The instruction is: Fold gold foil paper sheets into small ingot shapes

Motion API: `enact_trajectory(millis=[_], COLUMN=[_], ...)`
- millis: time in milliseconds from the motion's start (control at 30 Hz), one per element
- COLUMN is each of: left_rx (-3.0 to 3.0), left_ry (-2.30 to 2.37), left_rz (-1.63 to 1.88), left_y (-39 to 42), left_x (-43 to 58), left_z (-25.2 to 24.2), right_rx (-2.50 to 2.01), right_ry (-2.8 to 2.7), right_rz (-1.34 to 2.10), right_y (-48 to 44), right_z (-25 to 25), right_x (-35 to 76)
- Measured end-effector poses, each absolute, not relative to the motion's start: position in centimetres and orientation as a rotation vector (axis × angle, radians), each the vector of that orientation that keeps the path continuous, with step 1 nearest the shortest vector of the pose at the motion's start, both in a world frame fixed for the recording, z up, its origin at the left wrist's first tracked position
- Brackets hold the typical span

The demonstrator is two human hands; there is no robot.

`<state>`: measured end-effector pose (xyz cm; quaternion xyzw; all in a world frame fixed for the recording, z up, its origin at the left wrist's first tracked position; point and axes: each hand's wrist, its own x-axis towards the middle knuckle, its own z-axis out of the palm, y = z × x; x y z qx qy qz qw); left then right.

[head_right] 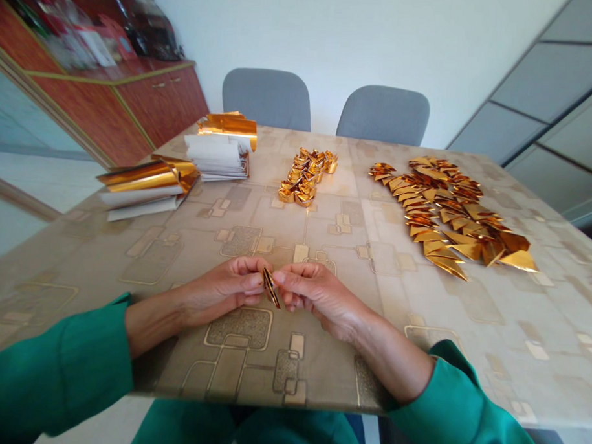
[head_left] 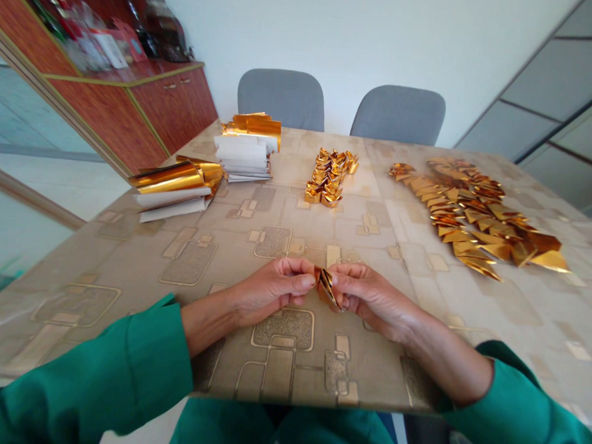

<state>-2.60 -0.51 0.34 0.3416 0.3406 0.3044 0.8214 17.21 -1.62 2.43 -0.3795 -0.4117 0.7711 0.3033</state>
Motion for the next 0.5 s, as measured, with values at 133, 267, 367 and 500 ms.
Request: enact_trajectory(millis=[133, 267, 367, 500], left_rx=[0.718, 0.687, 0.703, 0.745], left_ry=[0.691, 0.648, 0.675, 0.689], left_rz=[0.650, 0.605, 0.613, 0.648], left_y=[-0.42, -0.44, -0.39, -0.22], left_x=[-2.66, -2.73, -2.77, -2.84], left_z=[0.24, 0.08, -0.06, -0.15], right_rx=[-1.008, -0.989, -1.001, -1.044], right_ry=[-1.065, -1.045, -1.076, -1.122], right_rz=[2.043, 2.064, 2.037, 1.970], right_y=[-1.69, -1.79, -1.80, -1.72], right_z=[2.62, 2.71, 2.80, 2.97], right_x=[17.21, 17.15, 17.19, 17.32])
